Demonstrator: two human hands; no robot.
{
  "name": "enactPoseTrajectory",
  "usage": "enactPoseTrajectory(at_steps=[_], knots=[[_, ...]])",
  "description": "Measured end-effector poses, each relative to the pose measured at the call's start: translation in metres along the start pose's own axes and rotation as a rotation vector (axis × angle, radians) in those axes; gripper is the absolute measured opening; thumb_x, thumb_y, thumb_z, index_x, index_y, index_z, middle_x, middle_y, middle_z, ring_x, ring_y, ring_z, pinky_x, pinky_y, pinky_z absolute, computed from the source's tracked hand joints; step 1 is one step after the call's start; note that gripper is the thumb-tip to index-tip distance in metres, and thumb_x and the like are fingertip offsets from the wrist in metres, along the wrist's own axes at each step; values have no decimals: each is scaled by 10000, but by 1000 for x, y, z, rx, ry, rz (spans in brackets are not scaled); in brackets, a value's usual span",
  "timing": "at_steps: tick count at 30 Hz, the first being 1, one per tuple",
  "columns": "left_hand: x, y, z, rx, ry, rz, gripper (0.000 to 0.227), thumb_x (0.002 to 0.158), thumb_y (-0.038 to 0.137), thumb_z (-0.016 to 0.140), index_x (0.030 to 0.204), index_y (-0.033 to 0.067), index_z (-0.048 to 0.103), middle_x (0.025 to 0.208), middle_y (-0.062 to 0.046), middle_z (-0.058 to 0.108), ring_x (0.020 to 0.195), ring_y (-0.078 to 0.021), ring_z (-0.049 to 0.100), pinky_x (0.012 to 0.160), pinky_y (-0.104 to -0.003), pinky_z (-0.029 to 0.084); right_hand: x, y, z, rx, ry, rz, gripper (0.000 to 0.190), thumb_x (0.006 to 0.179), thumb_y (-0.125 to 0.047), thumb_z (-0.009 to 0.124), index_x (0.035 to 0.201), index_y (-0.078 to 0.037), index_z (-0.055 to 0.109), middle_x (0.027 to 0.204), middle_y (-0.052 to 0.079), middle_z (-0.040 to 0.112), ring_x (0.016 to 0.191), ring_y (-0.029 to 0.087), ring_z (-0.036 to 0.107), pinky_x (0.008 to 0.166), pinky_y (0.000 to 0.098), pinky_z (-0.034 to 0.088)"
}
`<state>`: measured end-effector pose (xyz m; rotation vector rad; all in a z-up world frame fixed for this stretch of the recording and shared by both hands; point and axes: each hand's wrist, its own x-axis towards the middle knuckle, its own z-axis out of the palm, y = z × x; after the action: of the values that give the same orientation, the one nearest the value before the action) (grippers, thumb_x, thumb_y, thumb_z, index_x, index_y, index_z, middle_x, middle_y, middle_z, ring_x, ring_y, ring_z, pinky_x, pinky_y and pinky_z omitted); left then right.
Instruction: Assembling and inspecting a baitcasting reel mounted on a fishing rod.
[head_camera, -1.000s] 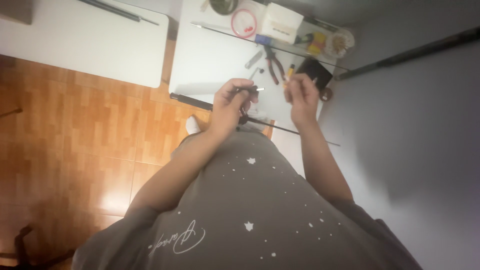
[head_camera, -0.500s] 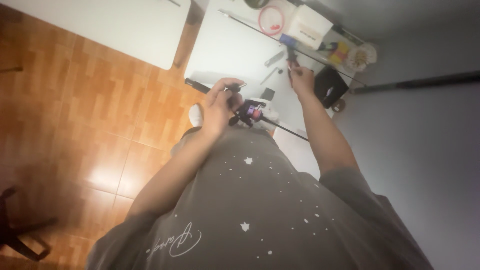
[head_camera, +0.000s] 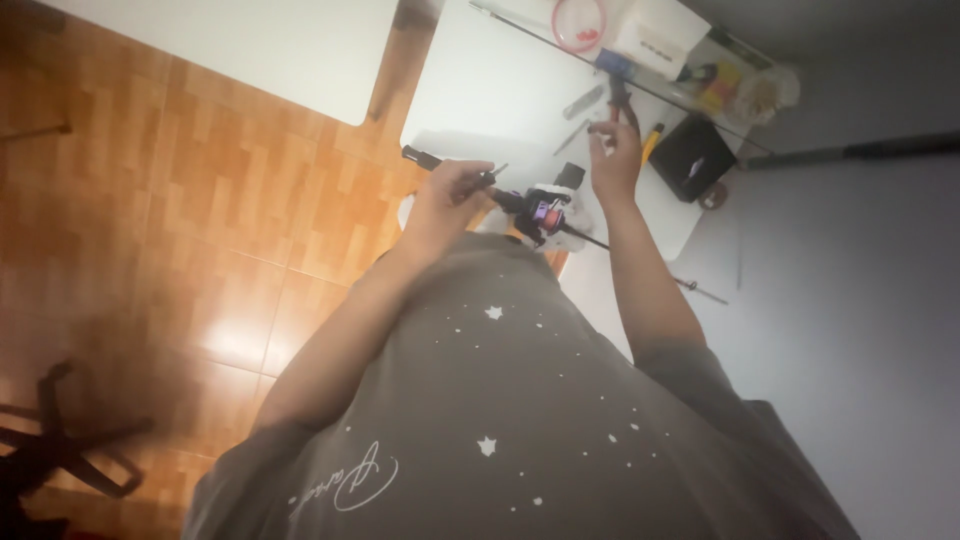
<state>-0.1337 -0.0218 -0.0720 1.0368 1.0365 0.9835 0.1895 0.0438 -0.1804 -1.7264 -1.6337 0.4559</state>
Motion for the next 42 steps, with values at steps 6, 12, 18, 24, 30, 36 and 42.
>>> enactPoseTrajectory(at_steps=[6, 12, 18, 24, 30, 36, 42], knots=[[5, 6, -14, 157, -242, -193, 331, 889, 46, 735, 1214, 41, 674, 1130, -95, 743, 1075, -190, 743, 859, -329, 594, -30, -84, -25, 126, -182, 290, 151, 953, -107, 693, 1096, -75, 728, 1087, 61, 735, 947, 188, 677, 810, 331, 535], [20, 9, -21, 509, -457, -268, 448, 761, 153, 829, 1183, 94, 692, 982, -98, 772, 908, -241, 763, 803, -356, 589, -49, -121, -40, 210, -95, 339, 121, 981, -116, 696, 1092, -68, 706, 1021, 41, 749, 973, 166, 702, 853, 306, 524], [25, 12, -26, 753, -584, -195, 444, 723, 235, 869, 1139, 149, 739, 941, -78, 774, 887, -249, 752, 794, -376, 575, -78, -98, -58, 145, 78, 488, 132, 975, -113, 691, 1096, -73, 727, 1058, 40, 758, 963, 163, 683, 835, 305, 520], [28, 11, -22, 733, -612, -233, 412, 711, 288, 888, 1066, 142, 737, 930, -43, 796, 904, -216, 758, 796, -371, 564, -65, -82, -70, 68, 43, 543, 144, 980, -134, 688, 1110, -82, 721, 1073, 36, 750, 986, 152, 674, 819, 306, 529], [25, -14, -25, 634, -574, -217, 435, 706, 221, 875, 1096, 103, 723, 909, -77, 786, 861, -233, 761, 775, -366, 571, -38, -55, -65, 131, -57, 465, 171, 982, -145, 699, 1137, -72, 707, 1106, 49, 741, 1037, 154, 685, 859, 302, 552], [16, -18, -17, 672, -504, -255, 421, 713, 195, 877, 1080, 86, 702, 936, -86, 783, 887, -249, 751, 779, -371, 564, -7, -23, -58, 79, -177, 362, 205, 980, -176, 709, 1157, -73, 710, 1111, 60, 744, 1050, 178, 699, 854, 337, 542], [4, -44, -15, 574, -395, -222, 395, 723, 126, 846, 1095, 95, 717, 995, -97, 781, 954, -253, 751, 799, -376, 573, 26, 0, -42, 66, -293, 269, 205, 981, -177, 705, 1155, -68, 715, 1118, 78, 753, 1051, 194, 716, 874, 337, 549]])
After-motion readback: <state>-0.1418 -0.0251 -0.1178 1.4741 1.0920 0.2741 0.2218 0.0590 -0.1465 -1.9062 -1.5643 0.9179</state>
